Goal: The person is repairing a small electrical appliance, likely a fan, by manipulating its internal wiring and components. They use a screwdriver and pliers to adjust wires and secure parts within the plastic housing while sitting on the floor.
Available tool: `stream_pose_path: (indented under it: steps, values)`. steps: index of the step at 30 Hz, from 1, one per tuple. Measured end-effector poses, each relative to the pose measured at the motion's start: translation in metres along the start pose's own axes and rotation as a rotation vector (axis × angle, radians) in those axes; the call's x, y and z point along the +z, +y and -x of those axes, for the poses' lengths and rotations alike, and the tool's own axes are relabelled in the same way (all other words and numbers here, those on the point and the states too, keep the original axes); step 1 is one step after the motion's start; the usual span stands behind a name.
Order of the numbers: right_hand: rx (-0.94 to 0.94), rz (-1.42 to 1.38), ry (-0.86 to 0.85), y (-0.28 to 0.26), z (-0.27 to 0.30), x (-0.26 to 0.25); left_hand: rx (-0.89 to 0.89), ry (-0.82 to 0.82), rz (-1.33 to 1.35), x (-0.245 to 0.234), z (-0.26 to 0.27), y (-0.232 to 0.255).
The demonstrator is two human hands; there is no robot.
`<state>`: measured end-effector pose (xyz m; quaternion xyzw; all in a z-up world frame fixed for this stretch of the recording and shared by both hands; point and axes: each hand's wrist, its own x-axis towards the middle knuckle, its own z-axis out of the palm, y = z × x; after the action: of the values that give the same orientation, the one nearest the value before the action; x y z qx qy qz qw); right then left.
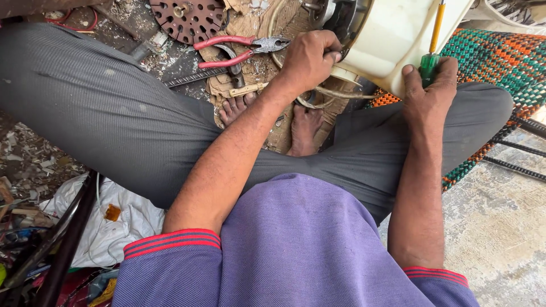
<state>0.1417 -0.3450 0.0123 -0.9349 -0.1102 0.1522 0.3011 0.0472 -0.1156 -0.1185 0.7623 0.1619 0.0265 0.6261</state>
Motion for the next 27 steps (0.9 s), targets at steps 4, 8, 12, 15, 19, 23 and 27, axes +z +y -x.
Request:
stream_pose_path:
  steps: [4, 8, 12, 15, 19, 23, 27]
  values:
    - [-0.018, 0.013, 0.003, 0.001, -0.001, -0.001, -0.092, 0.01, 0.064, 0.006, 0.002, -0.005]
    - [-0.002, 0.0, 0.005, 0.002, 0.0, -0.001, -0.18, -0.051, 0.191, 0.008, 0.005, -0.007]
    - [-0.018, -0.009, 0.007, 0.002, 0.0, -0.001, -0.199, -0.068, 0.161, 0.002, 0.003, -0.005]
    - [-0.03, 0.035, 0.013, 0.004, 0.0, -0.001, -0.173, -0.044, 0.117, 0.001, 0.002, -0.003]
    - [-0.035, 0.03, 0.008, 0.006, 0.001, -0.002, -0.034, -0.007, 0.027, 0.007, 0.004, -0.006]
    - [-0.026, -0.014, 0.004, 0.003, 0.002, -0.001, 0.206, 0.099, -0.18, 0.012, 0.009, -0.014]
    - [-0.061, 0.022, 0.017, -0.001, -0.001, -0.001, 0.072, -0.037, -0.295, 0.013, 0.009, -0.02]
